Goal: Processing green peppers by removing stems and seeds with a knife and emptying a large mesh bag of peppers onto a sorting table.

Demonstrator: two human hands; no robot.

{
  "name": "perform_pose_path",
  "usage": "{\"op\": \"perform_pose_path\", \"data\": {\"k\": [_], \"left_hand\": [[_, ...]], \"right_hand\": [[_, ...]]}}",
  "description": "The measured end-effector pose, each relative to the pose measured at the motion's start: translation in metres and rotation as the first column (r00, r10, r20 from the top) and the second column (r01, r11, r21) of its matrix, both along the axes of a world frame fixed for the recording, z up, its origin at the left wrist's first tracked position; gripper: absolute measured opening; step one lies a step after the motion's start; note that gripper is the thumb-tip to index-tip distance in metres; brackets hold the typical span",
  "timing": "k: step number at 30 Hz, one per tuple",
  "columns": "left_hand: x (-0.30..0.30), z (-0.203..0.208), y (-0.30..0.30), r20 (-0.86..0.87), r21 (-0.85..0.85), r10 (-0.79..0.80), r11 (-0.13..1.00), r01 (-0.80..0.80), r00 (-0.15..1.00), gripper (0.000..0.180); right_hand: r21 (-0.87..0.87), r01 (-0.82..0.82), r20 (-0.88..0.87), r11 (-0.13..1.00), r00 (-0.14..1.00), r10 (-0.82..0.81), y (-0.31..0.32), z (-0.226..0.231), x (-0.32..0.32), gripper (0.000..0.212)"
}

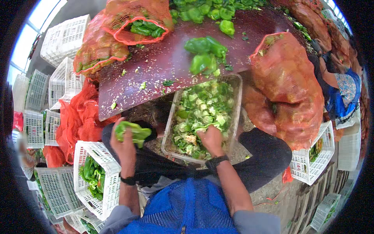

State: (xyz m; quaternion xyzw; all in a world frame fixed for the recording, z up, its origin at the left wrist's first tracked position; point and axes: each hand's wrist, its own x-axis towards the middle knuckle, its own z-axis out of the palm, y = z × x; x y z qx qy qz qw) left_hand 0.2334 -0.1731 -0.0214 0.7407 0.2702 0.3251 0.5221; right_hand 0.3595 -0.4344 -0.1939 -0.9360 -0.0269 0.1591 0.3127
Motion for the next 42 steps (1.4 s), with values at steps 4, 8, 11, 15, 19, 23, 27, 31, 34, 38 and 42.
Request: {"op": "perform_pose_path", "data": {"k": [4, 8, 11, 15, 19, 23, 27, 31, 34, 38, 42], "left_hand": [[-0.074, 0.036, 0.082, -0.021, 0.295, 0.291, 0.916, -0.272, 0.956, 0.046], [-0.19, 0.035, 0.181, -0.157, 0.861, 0.623, 0.467, -0.203, 0.766, 0.054], [-0.235, 0.036, 0.205, -0.376, 0.801, 0.723, 0.568, -0.189, 0.579, 0.064], [-0.249, 0.033, 0.196, -0.316, 0.857, 0.769, 0.483, -0.181, 0.556, 0.065], [-0.199, 0.025, 0.162, -0.158, 0.727, 0.468, 0.651, -0.219, 0.869, 0.052], [-0.107, 0.02, 0.059, -0.024, 0.231, 0.078, 0.97, -0.071, 0.997, 0.032], [-0.028, -0.022, -0.017, -0.146, -0.278, -0.321, 0.921, 0.273, 0.936, 0.051], [0.026, -0.056, -0.075, -0.098, -0.922, -0.597, 0.356, 0.153, 0.796, 0.065], [0.039, -0.079, -0.094, 0.214, -0.942, -0.665, 0.055, 0.332, 0.716, 0.059], [0.043, -0.098, -0.096, 0.274, -0.951, -0.608, -0.055, 0.305, 0.745, 0.061], [0.041, -0.112, -0.104, 0.276, -0.947, -0.491, 0.011, 0.322, 0.826, 0.062]], "right_hand": [[-0.046, -0.142, 0.017, 0.989, 0.99, 0.143, 0.004, 0.0, -0.01, 0.045], [-0.01, -0.195, 0.087, 0.981, 0.977, 0.195, 0.006, -0.01, -0.024, 0.044], [0.087, -0.203, 0.168, 0.975, 0.968, 0.187, 0.013, -0.025, -0.033, 0.045], [0.208, -0.157, 0.079, 0.965, 0.987, 0.143, 0.007, -0.029, -0.027, 0.049], [0.089, -0.203, 0.002, 0.975, 0.979, 0.204, 0.005, -0.022, -0.015, 0.056], [0.502, 0.014, -0.33, 0.865, 0.927, 0.177, -0.009, 0.054, 0.002, 0.046], [0.724, 0.35, -0.59, 0.594, 0.761, 0.271, -0.026, 0.092, -0.008, 0.05], [0.796, 0.386, -0.584, 0.467, 0.693, 0.423, -0.036, 0.11, -0.02, 0.057], [0.792, 0.365, -0.586, 0.49, 0.68, 0.441, -0.034, 0.121, -0.03, 0.062], [0.772, 0.366, -0.592, 0.52, 0.712, 0.378, -0.024, 0.125, -0.031, 0.048], [0.663, 0.145, -0.513, 0.734, 0.802, 0.305, -0.014, 0.11, -0.034, 0.032]]}}
